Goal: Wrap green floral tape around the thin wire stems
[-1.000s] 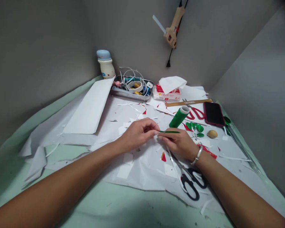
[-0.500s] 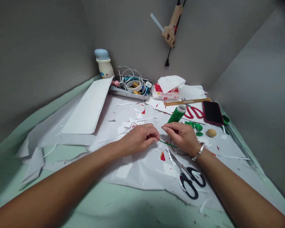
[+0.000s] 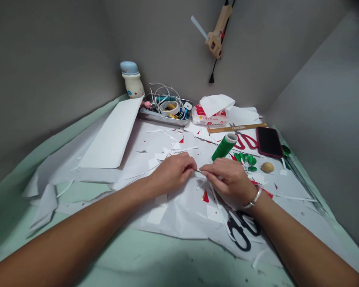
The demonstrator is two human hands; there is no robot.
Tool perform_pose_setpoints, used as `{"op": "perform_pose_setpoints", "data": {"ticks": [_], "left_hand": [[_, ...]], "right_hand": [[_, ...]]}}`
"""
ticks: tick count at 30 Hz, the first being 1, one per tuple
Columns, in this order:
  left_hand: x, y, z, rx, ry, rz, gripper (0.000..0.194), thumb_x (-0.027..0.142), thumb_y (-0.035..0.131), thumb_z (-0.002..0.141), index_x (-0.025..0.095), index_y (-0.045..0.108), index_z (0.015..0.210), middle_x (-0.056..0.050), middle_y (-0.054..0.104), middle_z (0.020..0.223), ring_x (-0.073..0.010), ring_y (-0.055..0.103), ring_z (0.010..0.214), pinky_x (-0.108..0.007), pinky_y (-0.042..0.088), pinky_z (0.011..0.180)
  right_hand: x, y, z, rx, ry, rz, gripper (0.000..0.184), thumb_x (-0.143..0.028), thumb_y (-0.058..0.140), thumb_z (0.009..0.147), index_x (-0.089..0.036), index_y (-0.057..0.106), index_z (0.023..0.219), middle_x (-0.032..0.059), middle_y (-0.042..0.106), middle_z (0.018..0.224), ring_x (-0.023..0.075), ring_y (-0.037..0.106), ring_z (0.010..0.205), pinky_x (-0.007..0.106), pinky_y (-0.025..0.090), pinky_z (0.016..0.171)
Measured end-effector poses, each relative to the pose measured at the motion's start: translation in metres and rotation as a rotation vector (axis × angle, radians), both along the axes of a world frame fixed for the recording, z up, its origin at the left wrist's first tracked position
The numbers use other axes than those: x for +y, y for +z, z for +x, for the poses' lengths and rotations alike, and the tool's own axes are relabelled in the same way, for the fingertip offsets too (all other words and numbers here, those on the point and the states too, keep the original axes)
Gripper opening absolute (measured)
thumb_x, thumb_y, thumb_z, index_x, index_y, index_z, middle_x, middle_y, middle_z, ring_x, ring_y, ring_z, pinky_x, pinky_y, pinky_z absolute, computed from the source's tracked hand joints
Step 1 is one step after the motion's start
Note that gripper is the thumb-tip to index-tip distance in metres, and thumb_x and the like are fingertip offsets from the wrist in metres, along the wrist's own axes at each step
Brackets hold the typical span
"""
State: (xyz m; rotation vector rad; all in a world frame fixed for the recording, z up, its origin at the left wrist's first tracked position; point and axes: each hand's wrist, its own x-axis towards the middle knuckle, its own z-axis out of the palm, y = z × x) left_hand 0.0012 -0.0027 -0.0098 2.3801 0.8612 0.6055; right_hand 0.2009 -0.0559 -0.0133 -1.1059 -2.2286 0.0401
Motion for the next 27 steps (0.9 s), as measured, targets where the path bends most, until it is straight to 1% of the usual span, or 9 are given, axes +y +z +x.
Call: {"op": "perform_pose_setpoints", "data": {"ticks": [3, 5, 8, 10, 14, 16, 19, 23, 27], "left_hand": [[-0.005, 0.005, 0.001, -0.005, -0.153, -0.065, 0.016, 0.012, 0.050, 0.082, 0.019, 0.064, 0.087, -0.002, 0.062, 0.086, -0.0130, 0.055, 0.076, -0.026, 0.043, 0.071], [-0.007, 0.011, 0.001, -0.075, -0.152, -0.132, 0.015, 0.013, 0.051, 0.082, 0.019, 0.064, 0.087, -0.002, 0.062, 0.087, -0.0129, 0.056, 0.078, -0.027, 0.044, 0.073], [-0.006, 0.015, 0.001, -0.194, -0.065, -0.232, 0.011, 0.020, 0.053, 0.083, 0.018, 0.064, 0.085, -0.002, 0.062, 0.084, -0.0122, 0.055, 0.074, -0.026, 0.044, 0.069], [-0.004, 0.015, 0.001, -0.238, 0.023, -0.249, 0.011, 0.023, 0.053, 0.083, 0.017, 0.063, 0.085, -0.002, 0.062, 0.083, -0.0123, 0.055, 0.072, -0.027, 0.045, 0.068], [0.001, 0.007, 0.000, -0.198, 0.192, -0.119, 0.011, 0.020, 0.052, 0.082, 0.017, 0.063, 0.083, -0.003, 0.062, 0.084, -0.0139, 0.056, 0.074, -0.029, 0.045, 0.070], [0.002, 0.002, 0.000, -0.132, 0.204, -0.028, 0.012, 0.016, 0.052, 0.082, 0.018, 0.063, 0.082, -0.003, 0.061, 0.083, -0.0147, 0.056, 0.076, -0.029, 0.044, 0.071], [0.001, 0.000, 0.000, -0.038, 0.097, 0.042, 0.014, 0.011, 0.051, 0.081, 0.018, 0.063, 0.083, -0.003, 0.061, 0.084, -0.0153, 0.056, 0.079, -0.029, 0.043, 0.072], [-0.003, 0.003, 0.001, 0.004, -0.118, -0.010, 0.016, 0.012, 0.051, 0.083, 0.020, 0.064, 0.087, -0.002, 0.062, 0.086, -0.0141, 0.057, 0.079, -0.027, 0.044, 0.073], [-0.004, 0.010, 0.001, -0.125, -0.128, -0.114, 0.014, 0.016, 0.052, 0.085, 0.020, 0.065, 0.089, -0.002, 0.061, 0.089, -0.0133, 0.057, 0.082, -0.028, 0.045, 0.077]], "right_hand": [[0.009, -0.004, 0.008, 0.172, -0.075, -0.064, 0.018, -0.025, 0.053, 0.089, -0.018, 0.069, 0.087, 0.0017, 0.065, 0.070, 0.0124, 0.056, 0.064, 0.025, 0.041, 0.063], [0.014, -0.009, 0.011, 0.216, -0.090, -0.137, 0.018, -0.025, 0.053, 0.090, -0.018, 0.069, 0.086, 0.0017, 0.067, 0.074, 0.0121, 0.058, 0.066, 0.023, 0.043, 0.063], [0.016, -0.015, 0.010, 0.156, -0.044, -0.206, 0.017, -0.024, 0.053, 0.090, -0.018, 0.069, 0.087, 0.0021, 0.068, 0.077, 0.0121, 0.059, 0.068, 0.023, 0.043, 0.064], [0.013, -0.017, 0.004, 0.054, -0.004, -0.180, 0.017, -0.024, 0.053, 0.089, -0.019, 0.069, 0.088, 0.0022, 0.067, 0.076, 0.0129, 0.058, 0.070, 0.024, 0.043, 0.067], [0.002, -0.012, -0.006, -0.165, 0.086, -0.091, 0.020, -0.025, 0.051, 0.090, -0.019, 0.069, 0.085, 0.0022, 0.062, 0.067, 0.0139, 0.053, 0.066, 0.027, 0.039, 0.066], [-0.002, -0.007, -0.008, -0.175, 0.091, -0.014, 0.019, -0.025, 0.051, 0.090, -0.018, 0.069, 0.088, 0.0029, 0.062, 0.069, 0.0140, 0.051, 0.065, 0.028, 0.038, 0.065], [-0.003, -0.001, -0.004, -0.063, 0.027, 0.028, 0.019, -0.025, 0.052, 0.090, -0.018, 0.070, 0.090, 0.0018, 0.061, 0.065, 0.0134, 0.050, 0.062, 0.028, 0.038, 0.064], [0.008, -0.003, 0.007, 0.161, -0.095, -0.060, 0.018, -0.023, 0.053, 0.089, -0.018, 0.070, 0.086, 0.0019, 0.066, 0.071, 0.0127, 0.056, 0.064, 0.025, 0.041, 0.063], [0.017, -0.013, 0.012, 0.200, -0.079, -0.181, 0.017, -0.024, 0.053, 0.089, -0.019, 0.069, 0.087, 0.0020, 0.069, 0.078, 0.0124, 0.060, 0.068, 0.023, 0.044, 0.063]]}}
